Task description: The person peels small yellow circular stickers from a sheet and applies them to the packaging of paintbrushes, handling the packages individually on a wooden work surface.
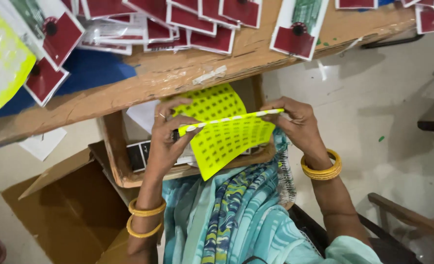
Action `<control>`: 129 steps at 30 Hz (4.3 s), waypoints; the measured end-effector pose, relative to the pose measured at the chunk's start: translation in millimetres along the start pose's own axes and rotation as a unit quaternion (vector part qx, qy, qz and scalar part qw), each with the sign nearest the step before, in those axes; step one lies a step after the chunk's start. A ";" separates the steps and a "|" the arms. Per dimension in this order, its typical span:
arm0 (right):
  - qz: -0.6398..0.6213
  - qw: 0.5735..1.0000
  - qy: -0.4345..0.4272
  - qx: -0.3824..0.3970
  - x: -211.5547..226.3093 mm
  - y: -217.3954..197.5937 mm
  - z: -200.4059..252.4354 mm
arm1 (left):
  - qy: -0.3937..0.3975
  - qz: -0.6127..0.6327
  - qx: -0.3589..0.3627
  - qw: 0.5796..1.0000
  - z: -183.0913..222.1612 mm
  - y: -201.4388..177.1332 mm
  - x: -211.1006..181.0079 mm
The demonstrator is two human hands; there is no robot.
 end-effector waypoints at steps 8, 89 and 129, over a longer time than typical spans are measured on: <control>0.174 0.981 -0.079 -0.043 56.1 -6.7 -2.4 | -0.171 0.169 0.014 0.971 14.1 24.8 33.4; 0.360 0.910 -0.141 0.152 96.9 -21.4 -85.2 | -0.231 0.194 0.027 0.953 -35.5 24.5 14.5; 0.505 0.818 -0.274 -0.028 78.0 -21.0 -180.3 | -0.246 0.169 0.039 0.954 -35.9 24.7 26.4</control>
Point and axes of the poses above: each hand's wrist, its own z-axis away from the middle knuckle, its own y-axis out of the palm, x = y × z, the point moved 5 cm from there along -z, towards the middle knuckle, and after that the axes turned 6 degrees about -x, right-handed, at the moved point
